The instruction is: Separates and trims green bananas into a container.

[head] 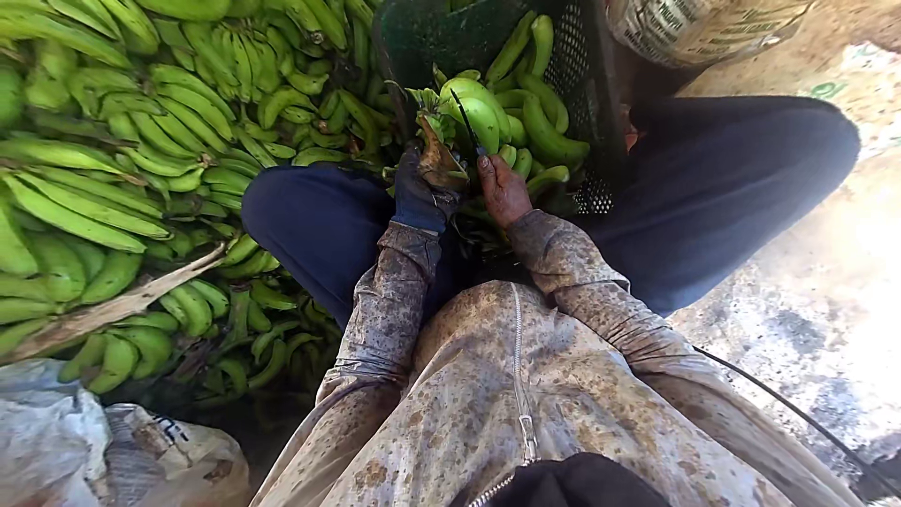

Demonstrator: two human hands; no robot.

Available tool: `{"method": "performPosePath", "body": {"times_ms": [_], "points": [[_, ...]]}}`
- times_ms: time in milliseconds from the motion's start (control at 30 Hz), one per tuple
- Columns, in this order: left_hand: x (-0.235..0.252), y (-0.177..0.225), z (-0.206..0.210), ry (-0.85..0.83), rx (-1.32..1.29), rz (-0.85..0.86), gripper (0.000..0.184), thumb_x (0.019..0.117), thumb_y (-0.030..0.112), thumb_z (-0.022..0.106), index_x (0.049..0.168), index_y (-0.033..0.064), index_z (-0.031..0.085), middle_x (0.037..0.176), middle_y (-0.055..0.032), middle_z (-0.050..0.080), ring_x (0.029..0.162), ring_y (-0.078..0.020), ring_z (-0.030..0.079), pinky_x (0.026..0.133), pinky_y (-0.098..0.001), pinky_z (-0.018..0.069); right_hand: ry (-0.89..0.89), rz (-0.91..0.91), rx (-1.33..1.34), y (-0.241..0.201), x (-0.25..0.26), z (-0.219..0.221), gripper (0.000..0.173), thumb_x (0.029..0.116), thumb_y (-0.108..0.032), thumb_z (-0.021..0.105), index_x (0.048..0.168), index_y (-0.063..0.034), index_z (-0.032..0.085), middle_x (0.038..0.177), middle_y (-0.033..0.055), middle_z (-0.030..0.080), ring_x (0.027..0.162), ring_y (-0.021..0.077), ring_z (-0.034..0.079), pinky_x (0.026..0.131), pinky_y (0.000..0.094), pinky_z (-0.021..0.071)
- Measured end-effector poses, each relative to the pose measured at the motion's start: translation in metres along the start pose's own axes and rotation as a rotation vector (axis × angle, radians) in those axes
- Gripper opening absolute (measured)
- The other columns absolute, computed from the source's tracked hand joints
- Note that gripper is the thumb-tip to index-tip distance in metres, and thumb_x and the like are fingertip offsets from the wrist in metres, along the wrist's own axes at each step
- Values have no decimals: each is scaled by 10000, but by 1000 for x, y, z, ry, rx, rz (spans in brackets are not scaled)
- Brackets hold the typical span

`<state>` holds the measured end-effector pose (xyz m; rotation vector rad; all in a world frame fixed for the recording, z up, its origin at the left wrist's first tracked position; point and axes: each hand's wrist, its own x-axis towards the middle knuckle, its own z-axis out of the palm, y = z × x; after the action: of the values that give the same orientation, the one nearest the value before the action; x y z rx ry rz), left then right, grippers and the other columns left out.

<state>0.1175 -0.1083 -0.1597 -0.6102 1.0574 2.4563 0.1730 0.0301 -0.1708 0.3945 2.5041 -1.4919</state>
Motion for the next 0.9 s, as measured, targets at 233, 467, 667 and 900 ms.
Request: {"method": "performPosePath", "body": {"times_ms": [233,467,667,900], "points": [[6,-2,4,61,-88,-26,359,1103,383,273,1187,117,500,914,-88,584,778,-196,616,705,-394,571,-24,28,-24,-3,2,0,468,1145,-325,296,1154,38,591,941,206,658,904,323,672,853,495,518],[-9,4,3,50,-6,-126,322,1087,361,311,1113,125,527,859,-77,595,725,-197,615,660,-384,569,-99,123,-82,-26,23,-6,565,1148,-362,251,1289,66,590,1199,277,667,1167,390,650,1034,549,472],[2,9,-1,55,28,-169,379,1086,409,294,1027,117,529,748,-64,565,609,-189,582,557,-359,546,-18,108,68,-8,-6,-8,527,1143,-370,286,1103,17,642,867,153,636,801,273,643,802,477,521],[6,13,-2,72,155,-130,372,1088,403,291,965,139,524,703,-36,530,560,-157,532,507,-317,501,21,101,-3,-33,-9,-33,512,1140,-378,312,1032,4,636,818,121,600,775,246,624,772,447,504]]}}
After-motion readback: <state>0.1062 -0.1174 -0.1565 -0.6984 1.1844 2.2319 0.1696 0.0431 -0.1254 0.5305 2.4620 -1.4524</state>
